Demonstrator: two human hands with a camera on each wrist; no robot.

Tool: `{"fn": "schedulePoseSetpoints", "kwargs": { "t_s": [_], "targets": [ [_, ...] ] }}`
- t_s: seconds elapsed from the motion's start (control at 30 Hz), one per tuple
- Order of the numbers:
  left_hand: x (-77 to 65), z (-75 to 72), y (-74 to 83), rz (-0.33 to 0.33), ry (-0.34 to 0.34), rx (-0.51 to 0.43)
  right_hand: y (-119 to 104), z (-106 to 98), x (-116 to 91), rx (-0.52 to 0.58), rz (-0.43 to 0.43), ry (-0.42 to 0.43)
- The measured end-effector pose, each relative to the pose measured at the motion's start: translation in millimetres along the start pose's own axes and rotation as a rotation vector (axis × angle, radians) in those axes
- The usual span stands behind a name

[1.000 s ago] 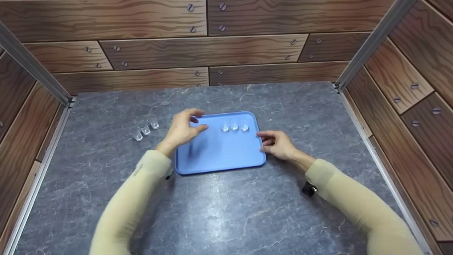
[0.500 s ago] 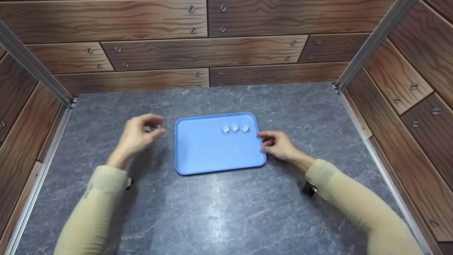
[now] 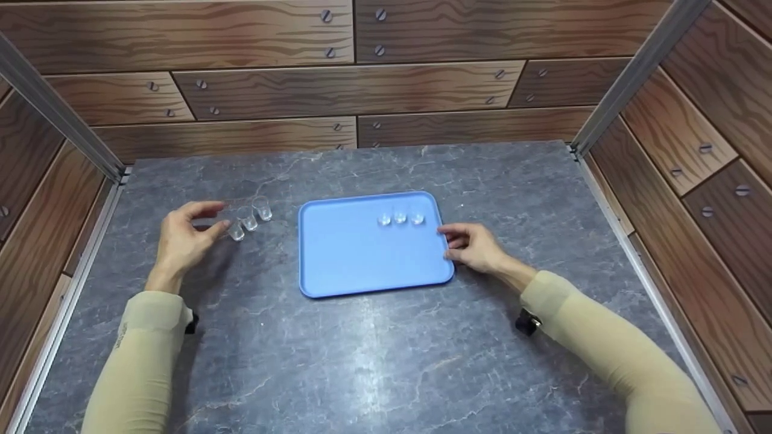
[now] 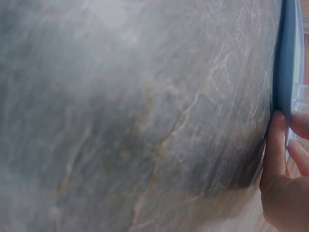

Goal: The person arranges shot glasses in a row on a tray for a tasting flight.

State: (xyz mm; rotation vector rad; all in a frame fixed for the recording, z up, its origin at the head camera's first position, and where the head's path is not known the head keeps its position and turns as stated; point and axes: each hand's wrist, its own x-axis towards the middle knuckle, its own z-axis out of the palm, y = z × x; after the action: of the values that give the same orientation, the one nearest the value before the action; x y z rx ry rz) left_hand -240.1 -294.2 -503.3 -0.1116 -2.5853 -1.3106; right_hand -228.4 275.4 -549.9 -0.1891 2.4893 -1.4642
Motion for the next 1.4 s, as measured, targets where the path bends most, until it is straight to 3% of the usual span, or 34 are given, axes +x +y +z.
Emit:
{"fn": "schedulePoseSetpoints", "kwargs": {
  "t_s": [0.23, 0.37, 1.0, 1.4],
  "targets": [
    [-0.3, 3.6, -20.8, -0.142, -0.09, 0.021, 0, 0, 0, 0.005, 0.005, -0.001],
    [-1.6, 5.4, -24.5, -0.183, -0.105, 0.026, 0, 0, 1, -0.004, 0.005, -0.003],
    [-1.7, 14.1, -22.5, -0.156, -0.096, 0.07, -2, 0, 0, -0.009, -0.006, -0.004],
    [-8.1, 4.2, -19.1, -0.136, -0.077, 0.042, -1, 0, 0, -0.013, -0.015, 0.0]
  ]
}}
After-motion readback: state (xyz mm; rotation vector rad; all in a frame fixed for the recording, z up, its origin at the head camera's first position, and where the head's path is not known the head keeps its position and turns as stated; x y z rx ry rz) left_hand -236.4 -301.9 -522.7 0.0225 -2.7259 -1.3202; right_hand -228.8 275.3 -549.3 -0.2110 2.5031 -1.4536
